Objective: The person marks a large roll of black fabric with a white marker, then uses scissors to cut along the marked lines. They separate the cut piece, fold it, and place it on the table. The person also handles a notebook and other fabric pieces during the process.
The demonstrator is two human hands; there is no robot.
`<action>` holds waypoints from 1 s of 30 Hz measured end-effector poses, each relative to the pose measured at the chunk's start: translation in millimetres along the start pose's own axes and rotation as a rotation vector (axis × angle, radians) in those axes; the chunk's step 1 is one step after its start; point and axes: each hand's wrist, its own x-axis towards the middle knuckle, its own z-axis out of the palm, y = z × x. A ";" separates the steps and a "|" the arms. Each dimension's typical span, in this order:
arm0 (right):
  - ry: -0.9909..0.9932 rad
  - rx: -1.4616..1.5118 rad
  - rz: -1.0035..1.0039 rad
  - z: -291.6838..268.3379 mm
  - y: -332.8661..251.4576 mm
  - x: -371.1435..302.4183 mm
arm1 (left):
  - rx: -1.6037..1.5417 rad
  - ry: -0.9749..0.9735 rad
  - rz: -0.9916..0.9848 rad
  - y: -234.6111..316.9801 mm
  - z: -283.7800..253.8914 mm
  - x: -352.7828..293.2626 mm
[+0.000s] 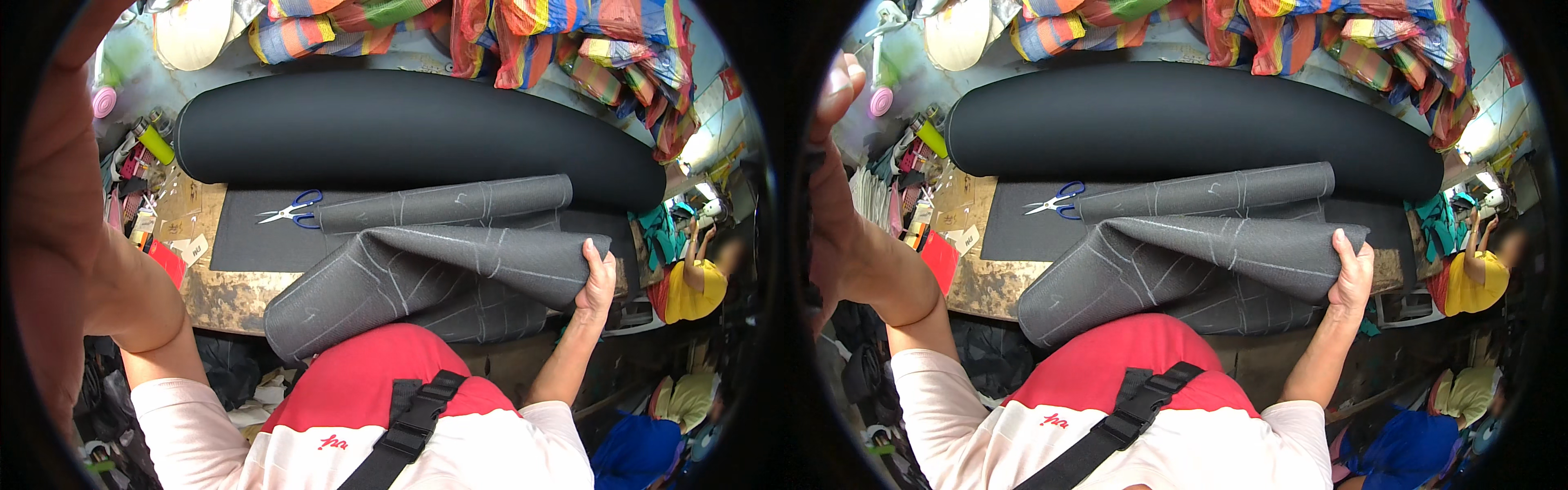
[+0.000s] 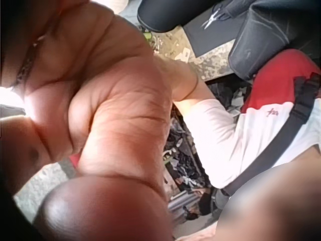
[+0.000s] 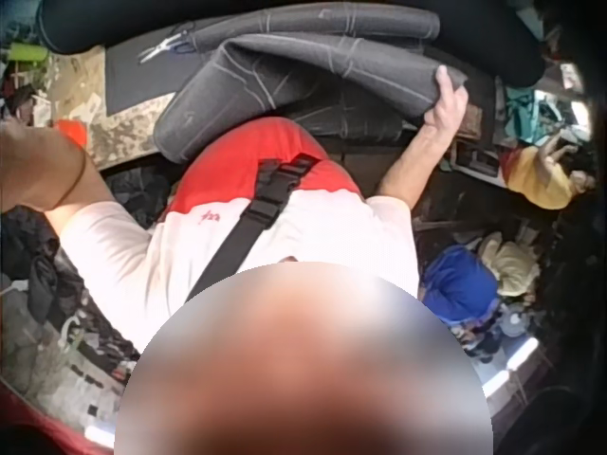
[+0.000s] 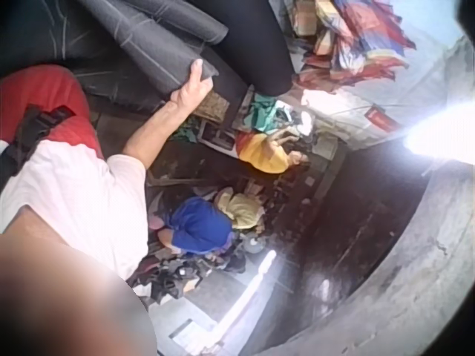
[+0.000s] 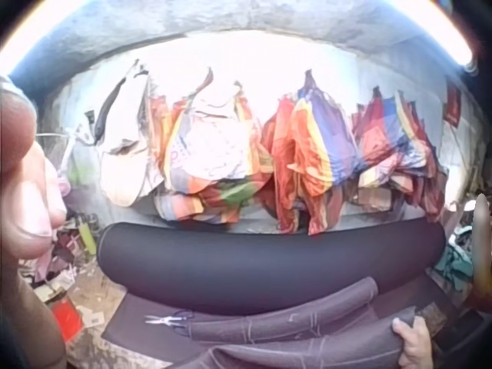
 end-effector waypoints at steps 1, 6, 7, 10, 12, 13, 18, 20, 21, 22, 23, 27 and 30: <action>-0.006 0.002 0.005 1.4 0.7 1.1 | 0.003 -0.016 -0.010 2.6 2.8 1.2; -0.185 -0.031 -0.031 9.5 -2.4 12.3 | -0.002 -0.219 -0.042 31.5 18.3 3.7; -0.239 -0.031 -0.028 10.0 -4.0 11.8 | -0.015 -0.294 -0.061 36.0 16.7 0.7; -0.433 -0.139 -0.049 8.1 -10.9 7.3 | -0.066 -0.411 -0.314 24.1 5.6 -27.3; -0.502 -0.194 -0.012 5.3 -12.1 1.6 | 0.059 -0.368 -0.688 -28.6 9.5 -71.0; -0.497 -0.226 -0.001 3.9 -11.4 -0.6 | 0.105 -0.259 -0.905 -57.9 19.3 -103.0; -0.332 -0.500 -0.119 -2.5 -9.6 14.8 | -0.441 -0.097 -1.694 -113.0 50.7 -254.4; -0.158 -0.577 -0.274 -0.7 -14.8 35.3 | -0.464 -0.055 -1.282 -118.1 62.6 -261.1; -0.074 -0.584 -0.355 1.0 -20.4 47.7 | -0.304 0.069 -1.171 -117.7 68.5 -254.8; -0.024 -0.509 -0.385 4.4 -28.4 62.7 | -0.230 0.041 -1.008 -120.6 62.4 -234.8; 0.057 -0.434 -0.377 9.8 -36.6 77.3 | -0.158 0.037 -0.815 -126.1 50.7 -207.3; 0.068 -0.361 -0.607 38.1 -73.8 119.9 | -0.058 0.170 -0.423 -126.2 25.5 -124.1; 0.134 -0.295 -0.704 60.4 -103.8 137.4 | -0.086 0.325 -0.217 -114.0 9.5 -65.6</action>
